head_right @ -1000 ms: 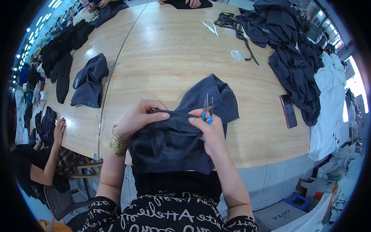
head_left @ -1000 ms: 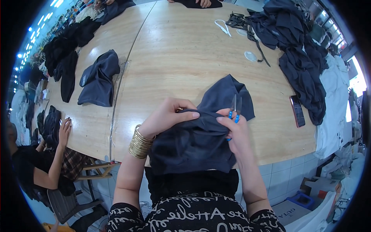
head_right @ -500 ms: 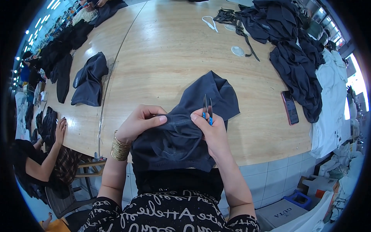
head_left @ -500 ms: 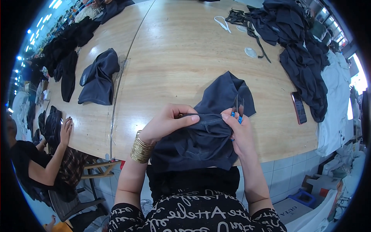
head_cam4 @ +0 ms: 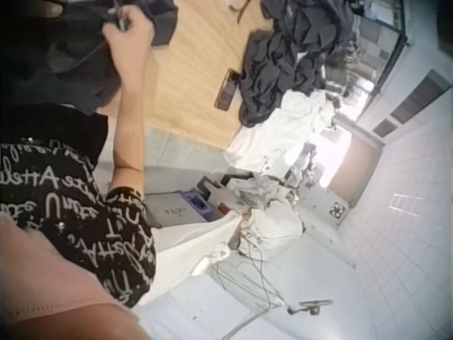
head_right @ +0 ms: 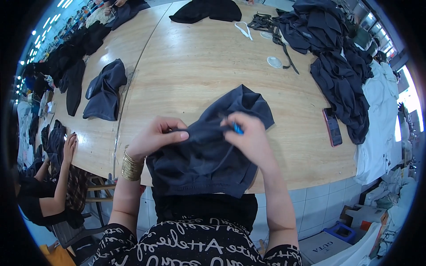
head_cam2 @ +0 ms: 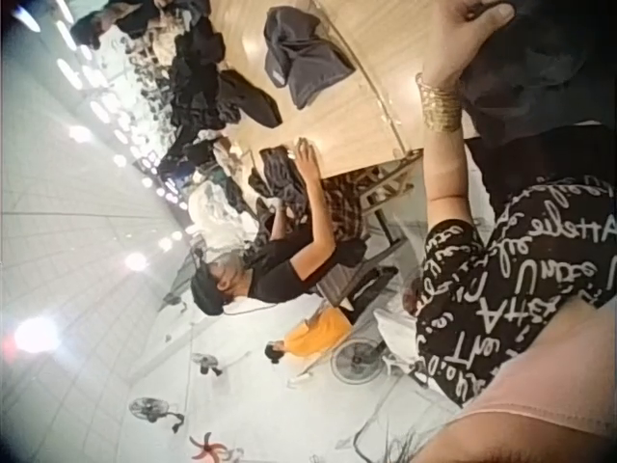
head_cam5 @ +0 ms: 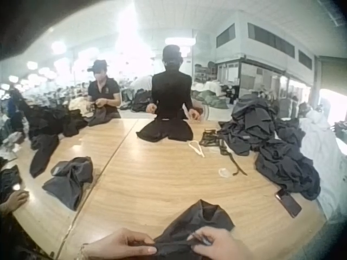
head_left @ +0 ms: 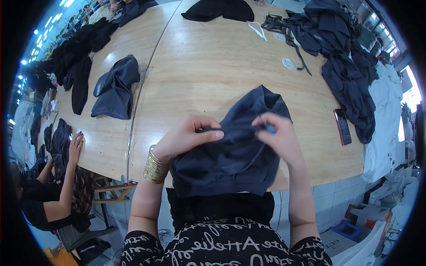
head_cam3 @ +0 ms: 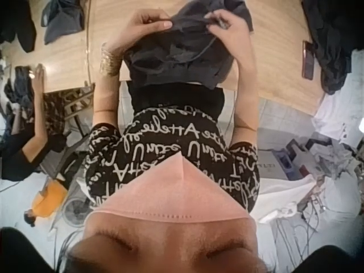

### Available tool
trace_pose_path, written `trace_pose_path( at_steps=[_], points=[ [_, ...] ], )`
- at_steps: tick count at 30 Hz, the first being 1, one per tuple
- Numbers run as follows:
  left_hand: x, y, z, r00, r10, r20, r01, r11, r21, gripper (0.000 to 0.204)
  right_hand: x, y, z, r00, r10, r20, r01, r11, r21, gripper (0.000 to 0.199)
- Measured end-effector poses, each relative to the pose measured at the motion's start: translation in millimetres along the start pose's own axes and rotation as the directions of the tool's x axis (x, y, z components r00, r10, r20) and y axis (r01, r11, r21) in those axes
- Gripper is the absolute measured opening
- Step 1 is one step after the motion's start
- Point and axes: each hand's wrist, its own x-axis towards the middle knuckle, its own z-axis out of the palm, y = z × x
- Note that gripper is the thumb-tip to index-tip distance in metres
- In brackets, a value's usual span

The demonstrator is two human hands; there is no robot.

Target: Trim excess threads or fabric from a pair of gray shorts using small blue scissors.

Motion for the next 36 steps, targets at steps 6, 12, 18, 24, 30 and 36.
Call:
trace_pose_path(
  at_steps=[6, 12, 18, 24, 30, 36],
  points=[
    [40, 58, -26, 0.800, 0.413, -0.436, -0.471, 0.881, -0.030, 0.031, 142, -80, 0, 0.654, -0.666, -0.360, 0.568, 0.746, -0.347, 0.019],
    [-2, 96, -42, 0.394, 0.654, -0.646, -0.645, 0.697, 0.312, 0.023, 151, -188, 23, 0.598, -0.753, -0.274, 0.717, 0.655, -0.238, 0.015],
    [-23, -43, 8, 0.960, -0.120, -0.253, 0.038, 0.950, -0.309, 0.020, 120, -71, 55, 0.742, -0.213, 0.636, 0.568, 0.703, -0.428, 0.037],
    [-20, -79, 62, 0.990, -0.081, -0.116, -0.022, 0.725, -0.689, 0.026, 57, -11, 17, 0.881, -0.116, 0.460, 0.245, 0.942, -0.231, 0.039],
    [-4, -72, 80, 0.971, 0.040, -0.235, -0.170, 0.807, -0.566, 0.025, -10, -18, 14, 0.987, 0.092, -0.129, -0.087, 0.995, 0.042, 0.013],
    [-7, -61, 81, 0.931, 0.071, -0.357, -0.252, 0.834, -0.491, 0.023, -8, -9, 27, 1.000, 0.015, 0.003, -0.015, 0.998, 0.059, 0.018]
  ],
)
